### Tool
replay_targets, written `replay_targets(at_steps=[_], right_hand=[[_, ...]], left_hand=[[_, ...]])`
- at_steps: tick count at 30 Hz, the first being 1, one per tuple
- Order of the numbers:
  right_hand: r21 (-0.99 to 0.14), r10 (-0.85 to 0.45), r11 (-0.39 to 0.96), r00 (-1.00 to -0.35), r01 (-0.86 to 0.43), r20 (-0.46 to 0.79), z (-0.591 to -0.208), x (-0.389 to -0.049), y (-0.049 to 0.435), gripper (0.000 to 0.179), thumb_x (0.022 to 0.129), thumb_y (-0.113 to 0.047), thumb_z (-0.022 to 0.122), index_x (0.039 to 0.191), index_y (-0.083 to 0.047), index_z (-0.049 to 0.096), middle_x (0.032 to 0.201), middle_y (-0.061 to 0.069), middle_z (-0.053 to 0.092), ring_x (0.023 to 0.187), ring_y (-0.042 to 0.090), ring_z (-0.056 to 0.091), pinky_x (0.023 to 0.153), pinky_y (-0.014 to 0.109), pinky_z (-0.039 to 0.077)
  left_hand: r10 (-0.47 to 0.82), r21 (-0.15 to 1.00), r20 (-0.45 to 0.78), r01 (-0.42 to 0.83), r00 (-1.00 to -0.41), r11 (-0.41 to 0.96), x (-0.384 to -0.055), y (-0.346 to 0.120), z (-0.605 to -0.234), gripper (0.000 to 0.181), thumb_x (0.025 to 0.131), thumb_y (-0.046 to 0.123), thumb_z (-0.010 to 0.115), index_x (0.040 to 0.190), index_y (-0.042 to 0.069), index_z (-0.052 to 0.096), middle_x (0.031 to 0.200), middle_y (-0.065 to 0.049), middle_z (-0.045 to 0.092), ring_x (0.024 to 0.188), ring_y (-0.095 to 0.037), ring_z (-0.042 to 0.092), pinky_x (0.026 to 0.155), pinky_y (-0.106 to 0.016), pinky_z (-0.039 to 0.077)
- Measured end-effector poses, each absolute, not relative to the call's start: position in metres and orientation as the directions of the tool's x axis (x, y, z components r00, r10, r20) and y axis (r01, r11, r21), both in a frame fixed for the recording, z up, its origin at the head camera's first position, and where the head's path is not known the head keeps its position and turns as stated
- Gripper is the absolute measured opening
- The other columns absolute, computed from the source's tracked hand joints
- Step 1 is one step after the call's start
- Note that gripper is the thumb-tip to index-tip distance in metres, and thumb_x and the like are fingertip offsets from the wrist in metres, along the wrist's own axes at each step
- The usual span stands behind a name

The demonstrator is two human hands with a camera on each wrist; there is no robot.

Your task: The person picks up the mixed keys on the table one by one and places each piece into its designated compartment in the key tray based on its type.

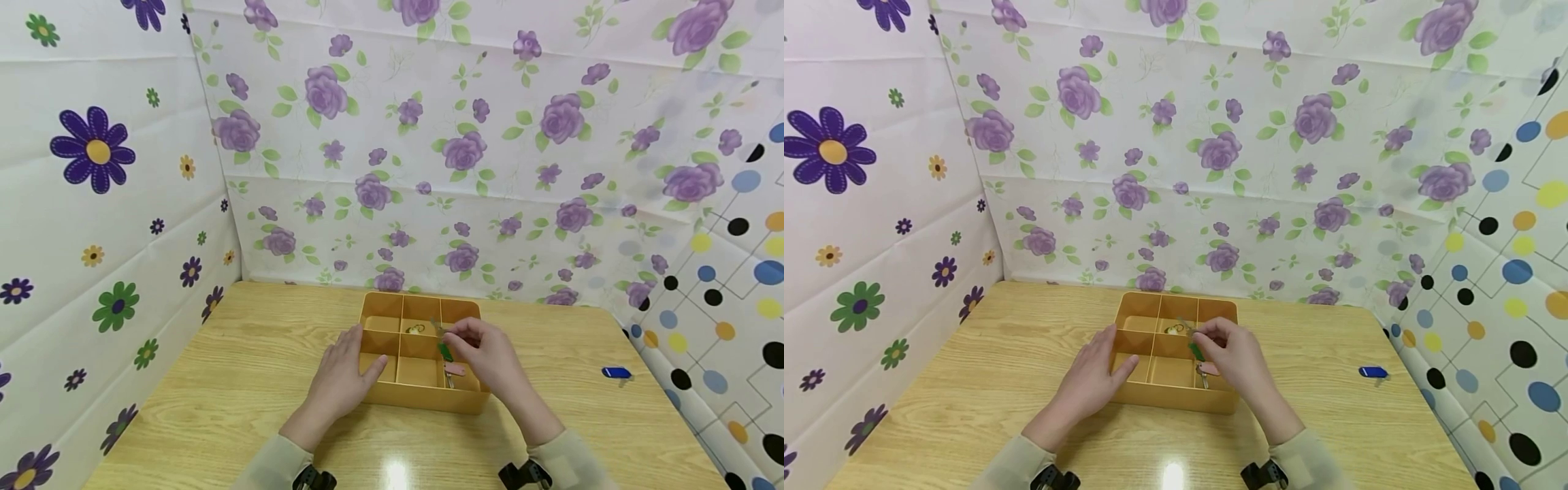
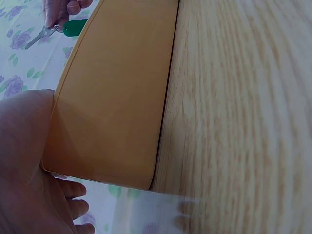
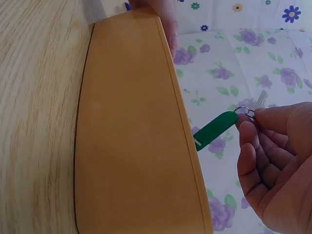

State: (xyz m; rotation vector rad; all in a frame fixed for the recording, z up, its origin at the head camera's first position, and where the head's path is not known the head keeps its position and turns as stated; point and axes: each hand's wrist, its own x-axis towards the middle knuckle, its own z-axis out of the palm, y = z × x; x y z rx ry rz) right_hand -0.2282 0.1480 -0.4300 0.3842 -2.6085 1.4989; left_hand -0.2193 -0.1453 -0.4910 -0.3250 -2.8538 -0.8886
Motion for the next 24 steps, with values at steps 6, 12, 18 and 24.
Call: replay_targets(at_steps=[6,12,18,24], right_hand=[[-0.857,-0.167,0.457,-0.969,-0.238,0.180,-0.432,-0.227,0.139,0.008,0.107,-0.023,0.077,0.112,-0.017,0.079,0.100,0.000,0.080,0.090,0.024,0.074,0.078,0.031,0.064],[-0.848,-0.188,0.476,-0.969,-0.233,0.161,-0.435,-0.226,0.133,0.005,0.106,-0.022,0.078,0.109,-0.019,0.079,0.092,-0.004,0.078,0.086,0.026,0.073,0.075,0.041,0.065],[-0.853,-0.201,0.471,-0.969,-0.225,0.145,-0.439,-0.226,0.129,0.004,0.106,-0.022,0.079,0.107,-0.019,0.078,0.090,-0.004,0.077,0.090,0.038,0.073,0.076,0.049,0.066],[-0.815,-0.226,0.519,-0.961,-0.259,0.161,-0.442,-0.227,0.126,0.004,0.105,-0.022,0.080,0.106,-0.019,0.078,0.088,-0.004,0.075,0.083,0.037,0.072,0.064,0.031,0.058]], left_hand=[[0.162,0.546,0.191,0.243,-0.968,0.802,-0.219,-0.145,-0.491,0.099,0.110,0.070,0.049,0.174,-0.001,0.023,0.178,-0.021,0.029,0.166,-0.043,0.022,0.134,-0.063,0.015],[0.160,0.547,0.192,0.242,-0.968,0.801,-0.219,-0.145,-0.492,0.098,0.111,0.068,0.051,0.174,-0.001,0.023,0.178,-0.021,0.029,0.166,-0.043,0.022,0.134,-0.063,0.016],[0.162,0.546,0.198,0.246,-0.967,0.801,-0.220,-0.145,-0.493,0.095,0.112,0.063,0.055,0.174,-0.002,0.024,0.178,-0.022,0.029,0.166,-0.043,0.023,0.133,-0.064,0.016],[0.157,0.549,0.196,0.241,-0.968,0.800,-0.220,-0.145,-0.492,0.093,0.112,0.060,0.057,0.174,-0.002,0.023,0.178,-0.022,0.029,0.166,-0.043,0.022,0.134,-0.063,0.015]])
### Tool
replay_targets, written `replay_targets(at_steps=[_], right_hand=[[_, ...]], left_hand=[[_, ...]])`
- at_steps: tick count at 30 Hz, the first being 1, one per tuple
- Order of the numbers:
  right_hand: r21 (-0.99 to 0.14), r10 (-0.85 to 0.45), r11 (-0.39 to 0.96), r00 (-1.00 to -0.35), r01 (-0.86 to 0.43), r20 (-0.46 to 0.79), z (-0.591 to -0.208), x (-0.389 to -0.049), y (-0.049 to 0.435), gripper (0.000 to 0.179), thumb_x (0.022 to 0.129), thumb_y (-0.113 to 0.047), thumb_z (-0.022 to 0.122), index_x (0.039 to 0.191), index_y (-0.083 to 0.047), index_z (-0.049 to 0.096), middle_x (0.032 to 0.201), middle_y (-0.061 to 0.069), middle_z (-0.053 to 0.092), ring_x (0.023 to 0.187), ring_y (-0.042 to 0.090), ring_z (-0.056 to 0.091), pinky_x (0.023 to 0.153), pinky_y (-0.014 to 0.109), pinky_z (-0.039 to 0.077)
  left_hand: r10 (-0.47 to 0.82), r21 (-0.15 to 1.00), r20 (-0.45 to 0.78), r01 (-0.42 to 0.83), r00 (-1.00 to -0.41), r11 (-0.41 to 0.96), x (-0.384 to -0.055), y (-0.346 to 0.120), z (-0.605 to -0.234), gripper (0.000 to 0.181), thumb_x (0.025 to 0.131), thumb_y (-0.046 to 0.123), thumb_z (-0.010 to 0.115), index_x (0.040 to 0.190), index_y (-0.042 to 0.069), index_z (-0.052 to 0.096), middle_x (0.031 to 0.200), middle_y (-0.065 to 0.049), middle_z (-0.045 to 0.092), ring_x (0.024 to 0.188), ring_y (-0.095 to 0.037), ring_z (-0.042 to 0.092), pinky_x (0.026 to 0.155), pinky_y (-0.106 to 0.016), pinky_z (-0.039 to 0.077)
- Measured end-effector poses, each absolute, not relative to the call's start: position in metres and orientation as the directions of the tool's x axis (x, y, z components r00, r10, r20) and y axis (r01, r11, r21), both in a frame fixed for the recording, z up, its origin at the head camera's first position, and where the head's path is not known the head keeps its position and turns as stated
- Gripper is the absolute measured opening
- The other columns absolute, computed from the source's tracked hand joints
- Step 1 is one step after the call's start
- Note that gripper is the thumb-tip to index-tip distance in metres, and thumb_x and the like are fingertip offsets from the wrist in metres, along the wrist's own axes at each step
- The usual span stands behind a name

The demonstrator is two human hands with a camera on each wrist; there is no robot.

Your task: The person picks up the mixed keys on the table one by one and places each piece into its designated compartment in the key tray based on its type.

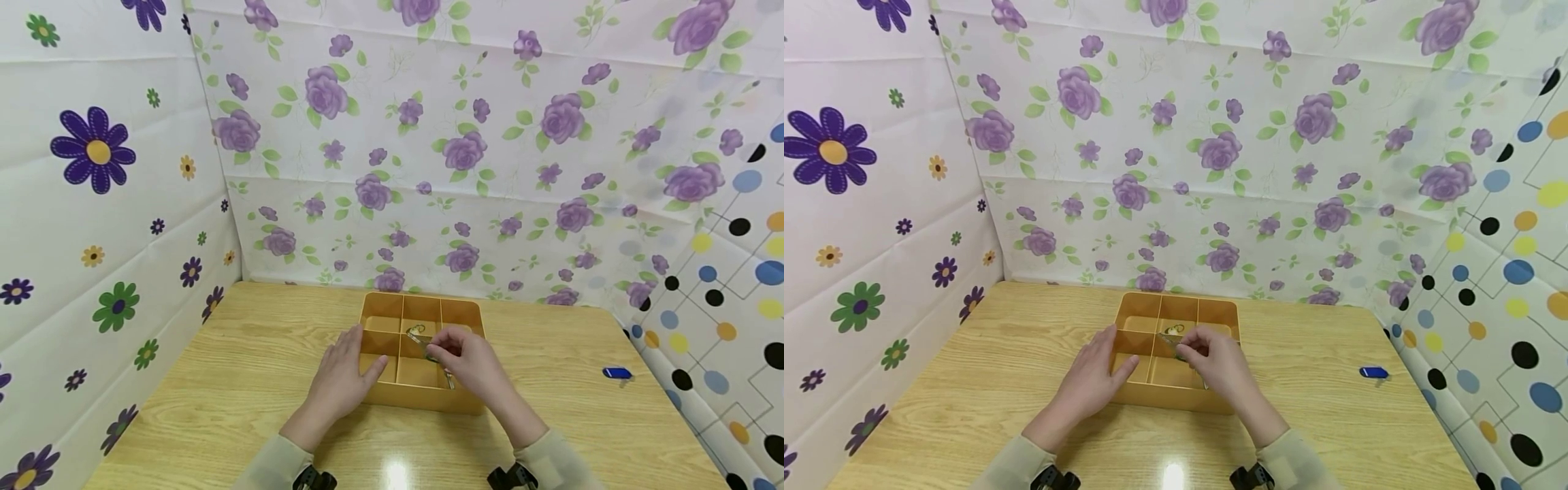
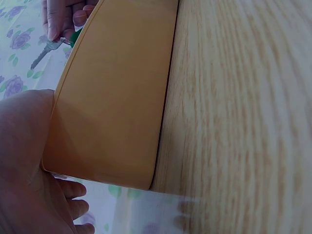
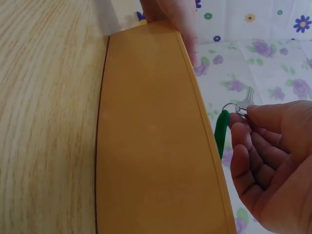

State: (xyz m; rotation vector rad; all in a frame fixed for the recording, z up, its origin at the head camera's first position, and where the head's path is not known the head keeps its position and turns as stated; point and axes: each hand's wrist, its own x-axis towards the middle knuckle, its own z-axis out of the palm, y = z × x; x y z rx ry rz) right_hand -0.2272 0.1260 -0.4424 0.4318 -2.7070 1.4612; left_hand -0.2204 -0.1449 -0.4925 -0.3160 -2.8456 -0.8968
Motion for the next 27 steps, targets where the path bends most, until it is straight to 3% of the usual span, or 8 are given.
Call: replay_targets(at_steps=[8,14,18,22,27], right_hand=[[-0.792,-0.227,0.544,-0.957,-0.277,0.179,-0.445,-0.226,0.127,0.006,0.106,-0.022,0.079,0.109,-0.017,0.080,0.093,0.004,0.077,0.078,0.030,0.070,0.062,0.030,0.055],[-0.795,-0.197,0.553,-0.966,-0.249,0.166,-0.444,-0.226,0.133,0.013,0.106,-0.022,0.079,0.117,-0.016,0.082,0.095,-0.006,0.076,0.088,0.030,0.075,0.070,0.031,0.062],[-0.792,-0.172,0.565,-0.972,-0.231,0.160,-0.443,-0.225,0.140,0.012,0.106,-0.025,0.079,0.116,-0.020,0.082,0.099,-0.006,0.078,0.090,0.022,0.075,0.076,0.032,0.064],[-0.773,-0.167,0.588,-0.971,-0.238,0.172,-0.442,-0.226,0.148,0.014,0.106,-0.026,0.078,0.119,-0.021,0.082,0.103,-0.005,0.079,0.088,0.013,0.071,0.075,0.031,0.061],[-0.755,-0.169,0.607,-0.969,-0.246,0.180,-0.441,-0.226,0.159,0.021,0.107,-0.027,0.077,0.124,-0.017,0.082,0.105,-0.005,0.079,0.085,0.016,0.068,0.070,0.031,0.056]], left_hand=[[0.160,0.544,0.194,0.242,-0.968,0.804,-0.220,-0.145,-0.493,0.095,0.112,0.062,0.055,0.174,-0.002,0.023,0.178,-0.022,0.029,0.166,-0.043,0.023,0.133,-0.064,0.017],[0.165,0.543,0.192,0.245,-0.967,0.803,-0.220,-0.145,-0.493,0.099,0.111,0.070,0.049,0.174,-0.001,0.023,0.178,-0.021,0.028,0.166,-0.043,0.022,0.133,-0.064,0.016],[0.168,0.546,0.197,0.250,-0.966,0.799,-0.220,-0.145,-0.493,0.101,0.110,0.072,0.047,0.174,-0.002,0.022,0.178,-0.022,0.028,0.166,-0.043,0.021,0.133,-0.064,0.016],[0.167,0.540,0.198,0.250,-0.966,0.804,-0.220,-0.145,-0.493,0.101,0.110,0.073,0.046,0.174,-0.002,0.022,0.179,-0.021,0.027,0.166,-0.043,0.021,0.134,-0.063,0.016],[0.168,0.538,0.195,0.249,-0.966,0.805,-0.220,-0.146,-0.493,0.100,0.110,0.071,0.047,0.174,-0.001,0.022,0.179,-0.021,0.027,0.166,-0.043,0.021,0.133,-0.064,0.016]])
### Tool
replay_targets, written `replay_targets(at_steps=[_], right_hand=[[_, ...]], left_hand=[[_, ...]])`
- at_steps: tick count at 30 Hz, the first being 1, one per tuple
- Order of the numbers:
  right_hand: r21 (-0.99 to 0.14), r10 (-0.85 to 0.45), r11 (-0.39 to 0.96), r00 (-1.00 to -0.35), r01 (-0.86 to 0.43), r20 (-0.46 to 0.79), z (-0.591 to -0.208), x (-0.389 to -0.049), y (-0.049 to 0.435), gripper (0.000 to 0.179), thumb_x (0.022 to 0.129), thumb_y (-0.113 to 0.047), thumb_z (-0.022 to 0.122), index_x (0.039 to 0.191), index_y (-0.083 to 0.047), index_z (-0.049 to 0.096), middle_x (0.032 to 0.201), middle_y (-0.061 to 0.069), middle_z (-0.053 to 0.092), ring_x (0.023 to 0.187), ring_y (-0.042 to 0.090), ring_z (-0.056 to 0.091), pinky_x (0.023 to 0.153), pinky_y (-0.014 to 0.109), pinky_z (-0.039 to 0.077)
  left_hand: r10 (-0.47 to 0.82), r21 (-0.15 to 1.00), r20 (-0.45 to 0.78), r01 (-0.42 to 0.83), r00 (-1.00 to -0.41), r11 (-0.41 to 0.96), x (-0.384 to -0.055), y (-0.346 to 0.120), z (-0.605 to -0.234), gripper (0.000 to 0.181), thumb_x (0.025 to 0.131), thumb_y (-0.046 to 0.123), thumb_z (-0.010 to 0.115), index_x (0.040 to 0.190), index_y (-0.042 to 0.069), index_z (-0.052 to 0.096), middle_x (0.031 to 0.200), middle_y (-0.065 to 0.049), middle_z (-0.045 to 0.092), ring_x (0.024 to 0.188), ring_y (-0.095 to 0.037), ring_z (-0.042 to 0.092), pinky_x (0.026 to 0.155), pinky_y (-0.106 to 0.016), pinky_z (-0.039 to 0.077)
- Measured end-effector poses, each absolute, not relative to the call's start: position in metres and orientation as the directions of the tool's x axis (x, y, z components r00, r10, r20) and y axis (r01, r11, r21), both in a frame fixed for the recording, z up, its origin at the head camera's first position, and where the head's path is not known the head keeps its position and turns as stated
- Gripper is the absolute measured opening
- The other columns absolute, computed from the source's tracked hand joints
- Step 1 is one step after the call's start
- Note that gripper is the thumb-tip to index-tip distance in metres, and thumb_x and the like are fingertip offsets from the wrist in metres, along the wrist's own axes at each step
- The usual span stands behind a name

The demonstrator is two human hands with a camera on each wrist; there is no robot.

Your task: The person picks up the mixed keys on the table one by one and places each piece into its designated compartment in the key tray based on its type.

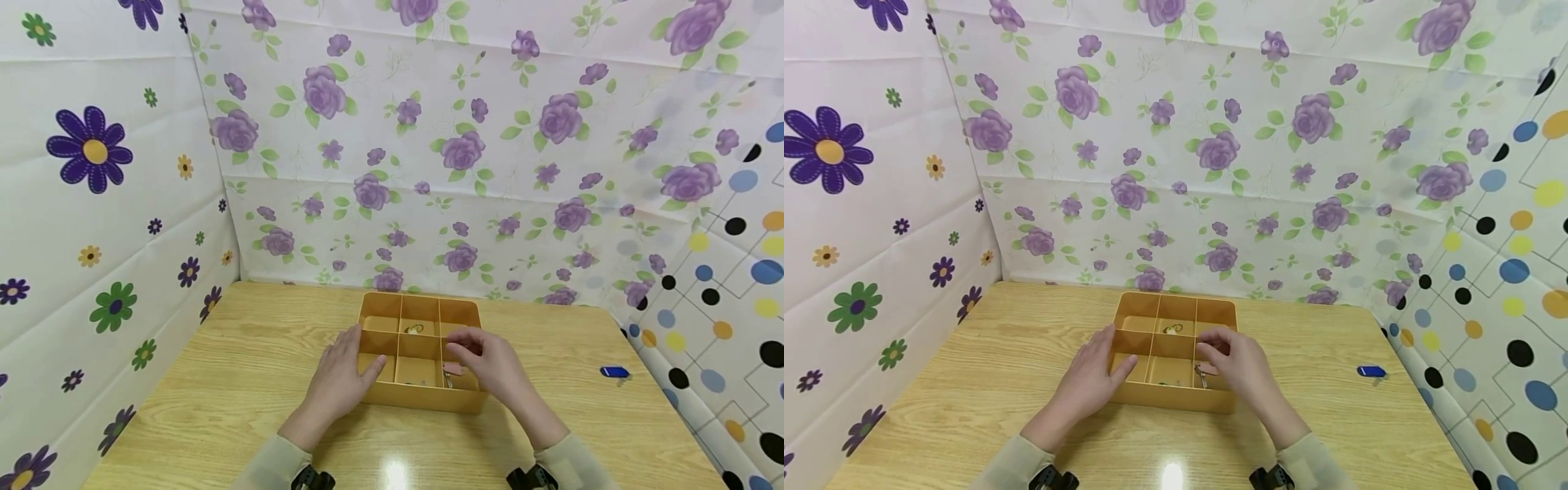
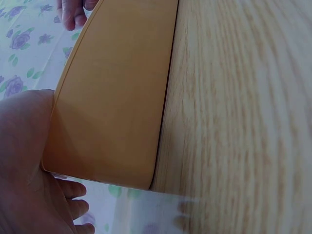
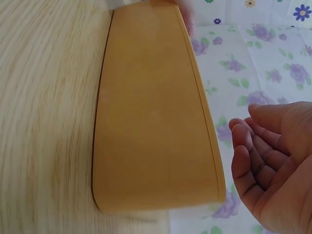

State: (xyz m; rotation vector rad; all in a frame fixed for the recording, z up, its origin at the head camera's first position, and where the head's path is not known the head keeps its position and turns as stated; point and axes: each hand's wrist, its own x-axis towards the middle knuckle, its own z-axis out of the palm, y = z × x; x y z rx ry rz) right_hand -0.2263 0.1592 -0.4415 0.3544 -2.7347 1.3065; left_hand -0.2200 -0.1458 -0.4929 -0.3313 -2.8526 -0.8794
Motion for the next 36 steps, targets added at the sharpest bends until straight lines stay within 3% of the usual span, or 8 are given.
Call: replay_targets(at_steps=[10,15,19,36], right_hand=[[-0.727,-0.150,0.644,-0.971,-0.238,0.186,-0.441,-0.227,0.181,0.024,0.107,-0.032,0.077,0.128,-0.019,0.080,0.111,-0.002,0.079,0.088,0.017,0.069,0.071,0.032,0.057],[-0.705,-0.147,0.667,-0.970,-0.241,0.192,-0.439,-0.226,0.191,0.028,0.108,-0.033,0.075,0.131,-0.017,0.079,0.112,-0.004,0.078,0.086,0.019,0.067,0.067,0.033,0.055],[-0.697,-0.143,0.676,-0.970,-0.240,0.195,-0.437,-0.226,0.197,0.028,0.109,-0.034,0.075,0.131,-0.017,0.079,0.112,-0.003,0.077,0.083,0.020,0.068,0.064,0.033,0.054],[-0.677,-0.106,0.706,-0.976,-0.209,0.190,-0.432,-0.224,0.220,0.036,0.109,-0.036,0.075,0.135,-0.013,0.077,0.112,0.000,0.078,0.085,0.013,0.071,0.066,0.033,0.057]], left_hand=[[0.167,0.538,0.194,0.247,-0.967,0.806,-0.220,-0.145,-0.492,0.099,0.111,0.070,0.048,0.174,-0.001,0.022,0.179,-0.021,0.027,0.166,-0.043,0.021,0.133,-0.064,0.016],[0.163,0.543,0.200,0.248,-0.966,0.802,-0.220,-0.144,-0.492,0.095,0.112,0.064,0.052,0.174,-0.001,0.023,0.179,-0.022,0.028,0.166,-0.043,0.021,0.133,-0.064,0.016],[0.165,0.538,0.196,0.247,-0.967,0.806,-0.220,-0.145,-0.492,0.098,0.111,0.068,0.049,0.174,-0.001,0.022,0.179,-0.022,0.027,0.166,-0.043,0.021,0.133,-0.063,0.016],[0.165,0.546,0.198,0.249,-0.966,0.800,-0.218,-0.145,-0.491,0.100,0.110,0.071,0.048,0.174,-0.002,0.023,0.178,-0.022,0.028,0.165,-0.045,0.023,0.133,-0.064,0.015]])
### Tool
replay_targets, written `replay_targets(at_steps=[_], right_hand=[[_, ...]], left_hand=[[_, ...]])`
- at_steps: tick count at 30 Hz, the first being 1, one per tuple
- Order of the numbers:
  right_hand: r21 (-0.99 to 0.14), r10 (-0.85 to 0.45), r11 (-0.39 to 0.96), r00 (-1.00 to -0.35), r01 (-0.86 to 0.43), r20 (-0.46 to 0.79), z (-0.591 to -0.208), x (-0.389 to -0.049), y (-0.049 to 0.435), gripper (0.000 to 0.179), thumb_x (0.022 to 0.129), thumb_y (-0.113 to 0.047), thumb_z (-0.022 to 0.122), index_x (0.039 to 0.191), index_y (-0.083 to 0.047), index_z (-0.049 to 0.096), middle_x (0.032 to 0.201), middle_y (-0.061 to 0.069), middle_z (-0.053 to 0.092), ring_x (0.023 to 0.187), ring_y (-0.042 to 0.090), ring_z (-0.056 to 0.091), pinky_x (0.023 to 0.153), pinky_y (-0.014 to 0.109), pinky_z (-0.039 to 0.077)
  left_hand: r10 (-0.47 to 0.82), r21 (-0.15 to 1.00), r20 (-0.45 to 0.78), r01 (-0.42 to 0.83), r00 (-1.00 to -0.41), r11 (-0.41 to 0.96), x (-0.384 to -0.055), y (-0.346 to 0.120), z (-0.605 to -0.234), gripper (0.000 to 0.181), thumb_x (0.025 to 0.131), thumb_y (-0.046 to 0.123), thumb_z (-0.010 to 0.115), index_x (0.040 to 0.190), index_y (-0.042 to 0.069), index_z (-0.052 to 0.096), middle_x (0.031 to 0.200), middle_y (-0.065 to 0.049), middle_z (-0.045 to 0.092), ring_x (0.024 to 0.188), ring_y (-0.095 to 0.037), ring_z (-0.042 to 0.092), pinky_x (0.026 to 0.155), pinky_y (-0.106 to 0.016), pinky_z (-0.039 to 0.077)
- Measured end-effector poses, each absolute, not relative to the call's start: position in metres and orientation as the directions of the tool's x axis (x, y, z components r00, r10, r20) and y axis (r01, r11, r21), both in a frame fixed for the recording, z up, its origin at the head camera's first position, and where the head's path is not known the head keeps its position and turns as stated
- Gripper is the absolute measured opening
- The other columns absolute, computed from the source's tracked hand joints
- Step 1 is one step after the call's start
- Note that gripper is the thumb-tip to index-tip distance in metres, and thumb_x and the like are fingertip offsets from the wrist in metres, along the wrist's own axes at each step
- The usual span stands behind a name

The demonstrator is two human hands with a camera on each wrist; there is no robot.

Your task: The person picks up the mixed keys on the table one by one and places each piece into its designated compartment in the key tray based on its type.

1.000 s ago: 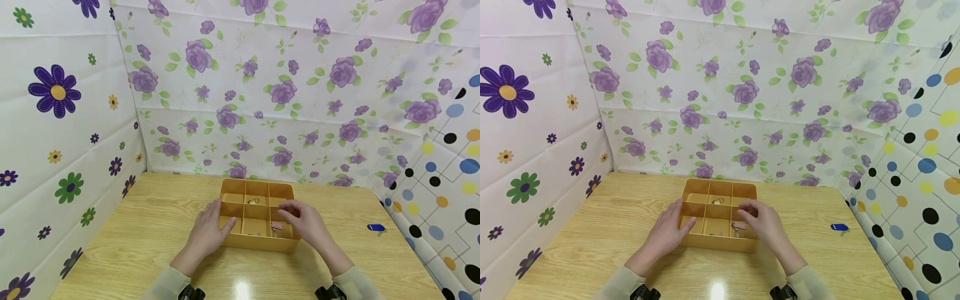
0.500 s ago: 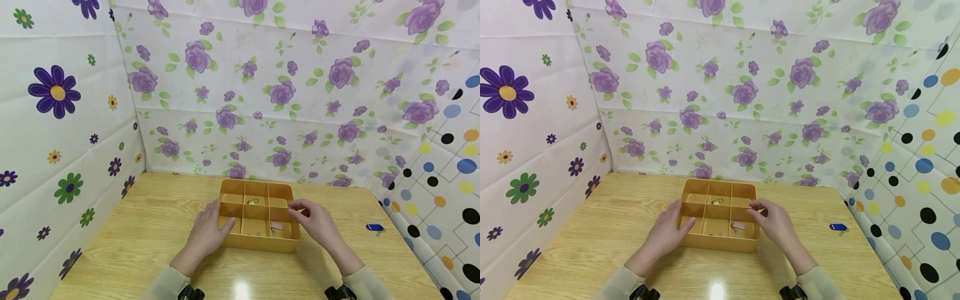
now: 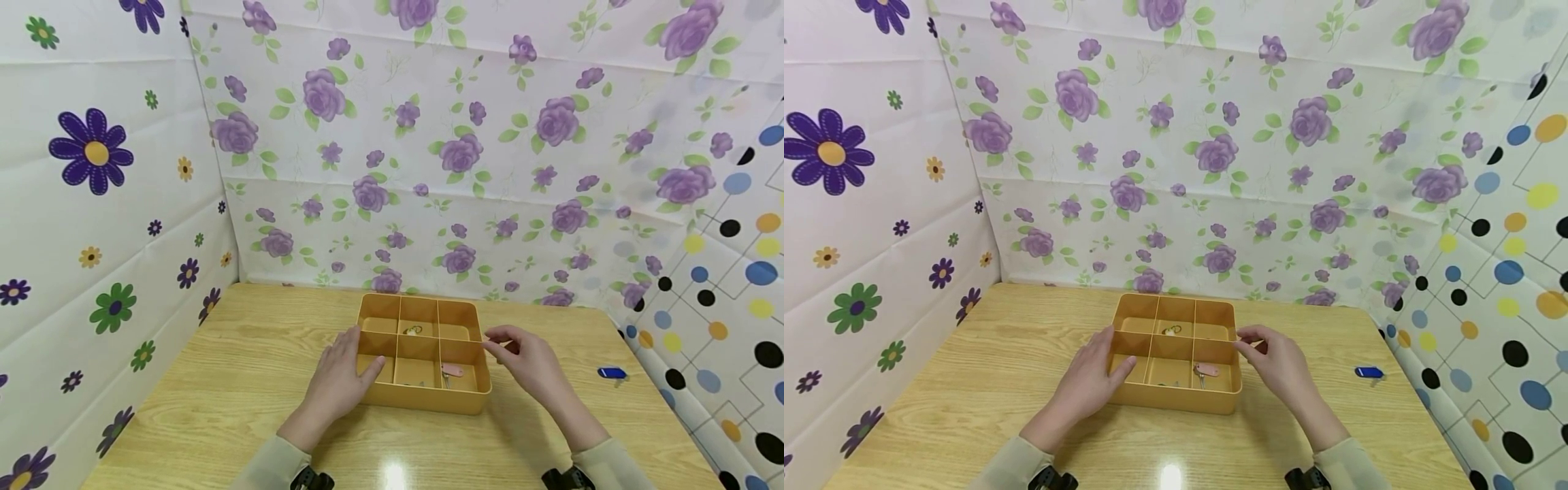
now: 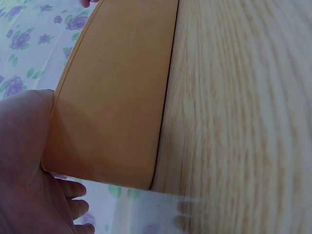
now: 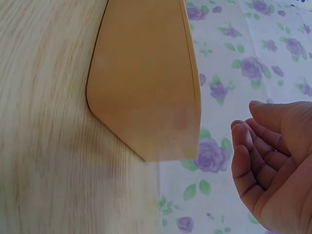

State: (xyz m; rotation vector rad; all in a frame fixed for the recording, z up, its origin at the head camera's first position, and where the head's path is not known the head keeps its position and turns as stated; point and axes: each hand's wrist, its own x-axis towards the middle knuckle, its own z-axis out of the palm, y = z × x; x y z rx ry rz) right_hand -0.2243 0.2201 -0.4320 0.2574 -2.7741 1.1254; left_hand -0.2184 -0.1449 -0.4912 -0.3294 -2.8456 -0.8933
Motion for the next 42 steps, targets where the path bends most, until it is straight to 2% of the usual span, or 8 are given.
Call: replay_targets(at_steps=[14,26,37,42], right_hand=[[-0.645,-0.073,0.742,-0.979,-0.181,0.190,-0.431,-0.223,0.250,0.039,0.109,-0.039,0.074,0.137,-0.011,0.075,0.112,0.003,0.078,0.087,0.017,0.073,0.067,0.034,0.058],[-0.626,-0.058,0.764,-0.982,-0.159,0.179,-0.430,-0.222,0.275,0.044,0.110,-0.039,0.072,0.141,-0.008,0.072,0.121,0.009,0.077,0.093,0.025,0.076,0.070,0.035,0.060],[-0.608,-0.037,0.782,-0.984,-0.139,0.177,-0.428,-0.221,0.290,0.047,0.111,-0.042,0.070,0.144,-0.007,0.071,0.118,0.008,0.077,0.088,0.016,0.072,0.068,0.036,0.058],[-0.597,-0.029,0.792,-0.984,-0.130,0.175,-0.427,-0.222,0.300,0.050,0.112,-0.042,0.068,0.145,-0.006,0.069,0.119,0.010,0.077,0.087,0.016,0.073,0.067,0.038,0.058]], left_hand=[[0.171,0.539,0.204,0.256,-0.964,0.802,-0.219,-0.146,-0.493,0.100,0.110,0.071,0.048,0.173,-0.003,0.024,0.178,-0.022,0.028,0.166,-0.044,0.022,0.133,-0.065,0.017],[0.176,0.529,0.208,0.262,-0.962,0.807,-0.220,-0.146,-0.493,0.100,0.111,0.071,0.047,0.173,-0.004,0.024,0.178,-0.023,0.028,0.165,-0.045,0.024,0.133,-0.065,0.018],[0.173,0.537,0.200,0.255,-0.964,0.804,-0.220,-0.146,-0.493,0.099,0.111,0.070,0.048,0.173,-0.003,0.024,0.178,-0.023,0.027,0.165,-0.045,0.022,0.133,-0.065,0.017],[0.173,0.537,0.203,0.258,-0.964,0.803,-0.220,-0.146,-0.493,0.099,0.111,0.070,0.048,0.173,-0.003,0.024,0.178,-0.022,0.027,0.166,-0.044,0.021,0.133,-0.065,0.017]])
